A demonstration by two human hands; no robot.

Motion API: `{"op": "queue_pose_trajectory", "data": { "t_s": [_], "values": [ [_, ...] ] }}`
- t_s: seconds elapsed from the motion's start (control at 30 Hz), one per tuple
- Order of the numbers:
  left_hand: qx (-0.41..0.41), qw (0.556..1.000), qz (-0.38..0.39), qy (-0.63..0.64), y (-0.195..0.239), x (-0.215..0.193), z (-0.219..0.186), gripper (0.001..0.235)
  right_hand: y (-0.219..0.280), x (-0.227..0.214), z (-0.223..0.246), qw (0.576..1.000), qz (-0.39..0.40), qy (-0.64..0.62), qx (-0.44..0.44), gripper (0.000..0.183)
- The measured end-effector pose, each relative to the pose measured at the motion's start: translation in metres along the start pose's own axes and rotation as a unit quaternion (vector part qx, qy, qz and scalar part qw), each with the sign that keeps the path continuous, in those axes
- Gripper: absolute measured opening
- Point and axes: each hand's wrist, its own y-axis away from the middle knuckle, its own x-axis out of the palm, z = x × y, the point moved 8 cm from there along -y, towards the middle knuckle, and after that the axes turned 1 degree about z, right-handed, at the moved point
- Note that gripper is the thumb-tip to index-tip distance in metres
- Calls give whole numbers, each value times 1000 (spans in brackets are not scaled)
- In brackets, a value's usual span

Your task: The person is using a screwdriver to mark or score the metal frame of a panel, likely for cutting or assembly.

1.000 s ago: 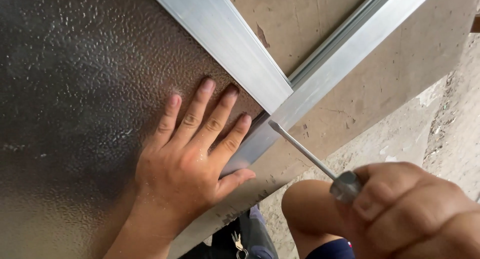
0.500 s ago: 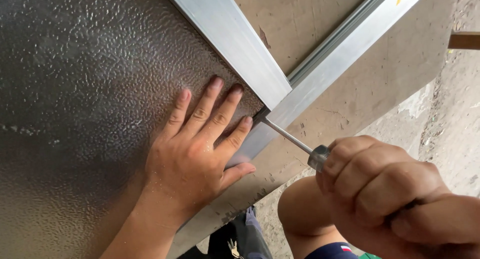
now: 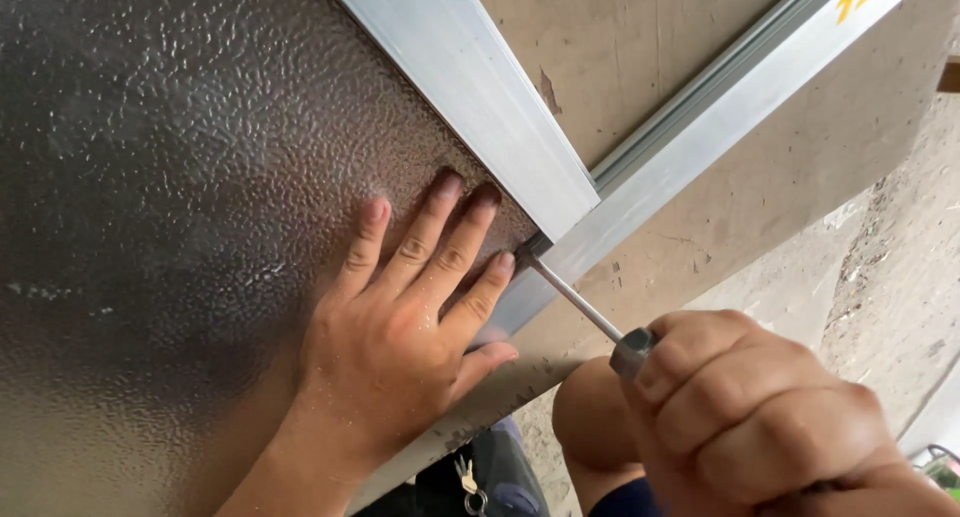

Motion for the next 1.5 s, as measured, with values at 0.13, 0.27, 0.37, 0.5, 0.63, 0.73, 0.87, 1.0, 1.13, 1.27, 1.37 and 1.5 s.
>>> {"op": "queue_pose_trajectory", "data": {
  "t_s": [0.13,0.27,0.37,0.5,0.63,0.73,0.87,1.0,1.13,1.27,1.37,1.5],
  "values": [
    [8,1000,-6,1,-1,3,-1,67,2,2,0,999,-20,-4,-35,51],
    [23,1000,-15,1,-4,-1,-3,65,-5,9,4,993,-64,-49,-85,39],
    [22,1000,-4,20,0,2,-6,68,-10,19,12,995,9,-58,-79,45],
    [28,999,-29,-10,5,-4,-10,70,-14,22,2,994,97,-43,-11,44],
    [47,997,-56,-17,9,-12,-17,68,-23,21,6,989,148,-31,-10,38],
    [42,995,-87,-12,8,-25,-16,57,7,-55,25,994,60,40,-87,54],
    [56,977,-207,-19,14,-51,-15,36,10,-76,61,961,-66,-255,-88,58],
    [45,984,-175,-12,14,-43,-12,24,38,-72,78,988,11,-113,-107,51],
    [10,997,-71,-31,14,-14,-6,34,63,-76,77,993,91,-31,-66,30],
    [1,998,-52,-45,17,-11,-5,47,69,-58,78,992,113,-13,-46,42],
    [39,996,-81,-27,16,-18,-11,44,68,-33,80,993,122,4,-8,34],
    [48,991,-102,-73,19,-22,-13,53,77,-37,73,993,107,49,23,33]
  ]
}}
